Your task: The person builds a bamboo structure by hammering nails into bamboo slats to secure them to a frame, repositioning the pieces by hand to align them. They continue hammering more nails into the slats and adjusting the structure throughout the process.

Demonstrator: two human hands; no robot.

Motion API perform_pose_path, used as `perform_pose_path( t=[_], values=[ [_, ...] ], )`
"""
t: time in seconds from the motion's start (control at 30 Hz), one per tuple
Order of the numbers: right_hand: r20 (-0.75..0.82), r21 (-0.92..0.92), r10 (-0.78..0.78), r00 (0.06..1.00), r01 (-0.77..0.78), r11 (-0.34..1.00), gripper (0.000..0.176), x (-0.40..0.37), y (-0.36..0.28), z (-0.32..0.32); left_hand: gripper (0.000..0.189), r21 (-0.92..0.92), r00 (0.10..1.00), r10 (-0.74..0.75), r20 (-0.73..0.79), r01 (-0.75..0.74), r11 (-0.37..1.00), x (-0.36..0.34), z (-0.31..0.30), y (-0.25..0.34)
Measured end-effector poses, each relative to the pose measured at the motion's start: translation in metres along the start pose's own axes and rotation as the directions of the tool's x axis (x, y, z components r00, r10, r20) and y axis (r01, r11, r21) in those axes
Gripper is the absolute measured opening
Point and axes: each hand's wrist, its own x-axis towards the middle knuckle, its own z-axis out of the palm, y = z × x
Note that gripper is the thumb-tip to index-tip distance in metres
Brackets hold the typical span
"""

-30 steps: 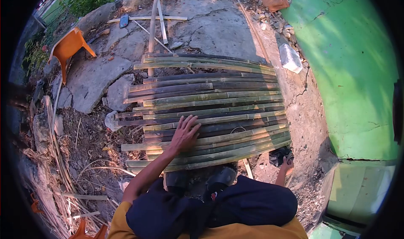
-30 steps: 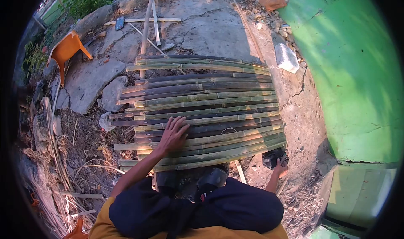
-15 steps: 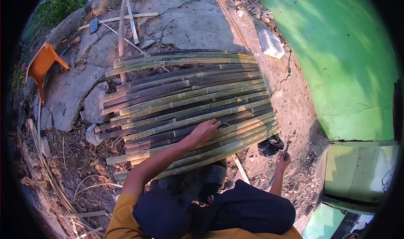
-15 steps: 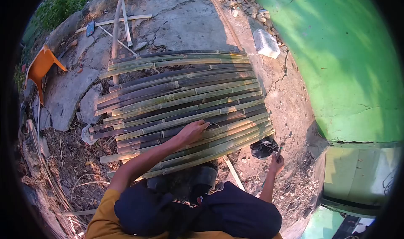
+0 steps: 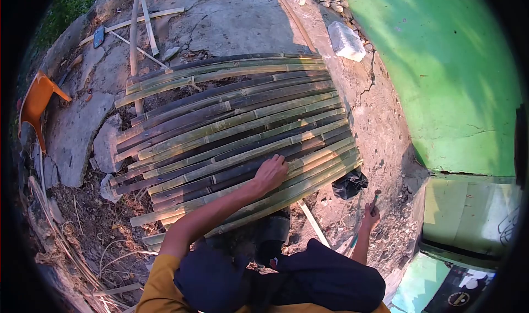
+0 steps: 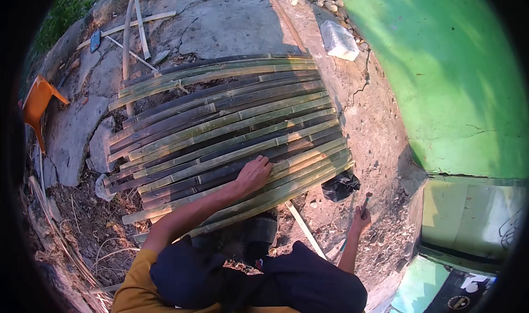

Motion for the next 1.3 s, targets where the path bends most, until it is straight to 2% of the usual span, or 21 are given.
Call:
perform_pose_path(
  t=[0.07, 0.1, 0.17, 0.2, 0.27, 0.33, 0.37, 0.47, 0.6, 0.67, 0.73, 0.83, 0.87, 0.97, 1.0, 1.07, 1.1, 1.17, 1.2, 1.27, 1.3],
  values=[
    [-0.001, 0.006, -0.030, 1.000, 0.030, 1.000, 0.037, 0.012, 0.011, 0.000, 0.043, 0.352, 0.993, 0.100, 0.063, -0.116, 0.929, -0.003, -0.017, 0.010],
    [0.019, -0.003, -0.059, 0.998, 0.059, 0.998, 0.037, 0.016, 0.014, -0.001, 0.043, 0.351, 0.993, 0.099, 0.064, -0.115, 0.929, -0.005, -0.010, 0.006],
    [0.040, -0.013, -0.088, 0.995, 0.088, 0.996, 0.037, 0.023, 0.018, 0.000, 0.062, 0.342, 0.959, 0.205, -0.197, -0.129, 0.931, -0.017, 0.010, -0.006],
    [0.022, -0.011, -0.139, 0.990, 0.139, 0.990, 0.034, 0.025, 0.017, 0.004, 0.062, 0.342, 0.959, 0.205, -0.197, -0.129, 0.931, -0.022, 0.007, -0.006],
    [0.003, -0.009, -0.182, 0.983, 0.182, 0.983, 0.031, 0.024, 0.017, 0.007, 0.072, 0.148, 0.959, 0.211, -0.189, -0.185, 0.972, -0.032, 0.000, -0.004],
    [0.062, 0.060, -0.125, 0.990, 0.121, 0.991, 0.032, 0.015, 0.003, 0.008, 0.070, 0.224, 0.964, 0.194, -0.180, -0.152, 0.963, -0.032, 0.004, -0.002],
    [0.058, 0.043, -0.094, 0.994, 0.091, 0.995, 0.029, 0.013, -0.004, 0.011, 0.068, 0.304, 0.966, 0.180, -0.185, -0.118, 0.945, -0.029, 0.005, -0.002],
    [0.054, -0.009, -0.049, 0.997, 0.050, 0.999, 0.027, 0.006, -0.016, 0.018, 0.063, 0.340, 0.961, 0.190, -0.202, -0.114, 0.934, -0.026, 0.012, -0.006],
    [0.098, -0.003, -0.074, 0.992, 0.075, 0.997, 0.026, 0.006, -0.010, 0.014, 0.061, 0.281, 0.967, 0.189, -0.173, -0.135, 0.950, -0.026, 0.008, -0.005],
    [0.054, 0.078, -0.131, 0.990, 0.127, 0.989, 0.033, -0.002, -0.018, 0.024, 0.062, 0.307, 0.965, 0.217, -0.145, -0.165, 0.937, -0.028, 0.005, -0.010],
    [0.084, 0.050, -0.105, 0.991, 0.101, 0.994, 0.037, 0.000, -0.019, 0.021, 0.063, 0.273, 0.966, 0.203, -0.161, -0.154, 0.950, -0.030, 0.004, -0.013],
    [0.113, 0.050, -0.094, 0.989, 0.089, 0.995, 0.039, 0.009, -0.013, 0.020, 0.069, 0.250, 0.946, 0.312, -0.091, -0.282, 0.926, -0.039, -0.001, -0.014],
    [0.121, 0.051, -0.117, 0.986, 0.111, 0.992, 0.041, 0.020, 0.000, 0.019, 0.069, 0.262, 0.951, 0.292, -0.098, -0.259, 0.930, -0.051, -0.005, -0.016],
    [0.139, 0.080, -0.158, 0.978, 0.148, 0.986, 0.049, 0.037, 0.021, 0.018, 0.083, 0.202, 0.963, -0.002, -0.269, 0.059, 0.978, -0.095, -0.012, -0.010],
    [0.152, 0.084, -0.156, 0.976, 0.145, 0.986, 0.049, 0.033, 0.016, 0.019, 0.083, 0.207, 0.963, -0.013, -0.270, 0.071, 0.976, -0.113, -0.022, -0.010],
    [0.143, 0.038, -0.148, 0.979, 0.144, 0.989, 0.050, 0.029, 0.008, 0.026, 0.089, 0.212, 0.913, -0.169, -0.370, 0.260, 0.942, -0.148, -0.045, -0.014],
    [0.104, 0.076, -0.189, 0.976, 0.181, 0.980, 0.048, 0.033, 0.017, 0.032, 0.089, 0.215, 0.912, -0.175, -0.370, 0.268, 0.939, -0.167, -0.051, -0.020],
    [0.118, 0.058, -0.171, 0.978, 0.165, 0.985, 0.047, 0.036, 0.016, 0.035, 0.094, 0.179, 0.789, -0.378, -0.484, 0.512, 0.840, -0.205, -0.061, -0.034],
    [0.127, 0.041, -0.156, 0.980, 0.152, 0.988, 0.046, 0.035, 0.012, 0.040, 0.094, 0.181, 0.784, -0.386, -0.486, 0.522, 0.833, -0.224, -0.064, -0.042],
    [0.141, 0.022, -0.149, 0.979, 0.148, 0.989, 0.045, 0.025, -0.002, 0.049, 0.095, 0.108, 0.671, -0.473, -0.571, 0.633, 0.767, -0.254, -0.067, -0.061],
    [0.143, 0.052, -0.185, 0.972, 0.179, 0.983, 0.044, 0.024, -0.009, 0.054, 0.096, 0.135, 0.650, -0.462, -0.603, 0.654, 0.744, -0.265, -0.070, -0.069]
  ],
)
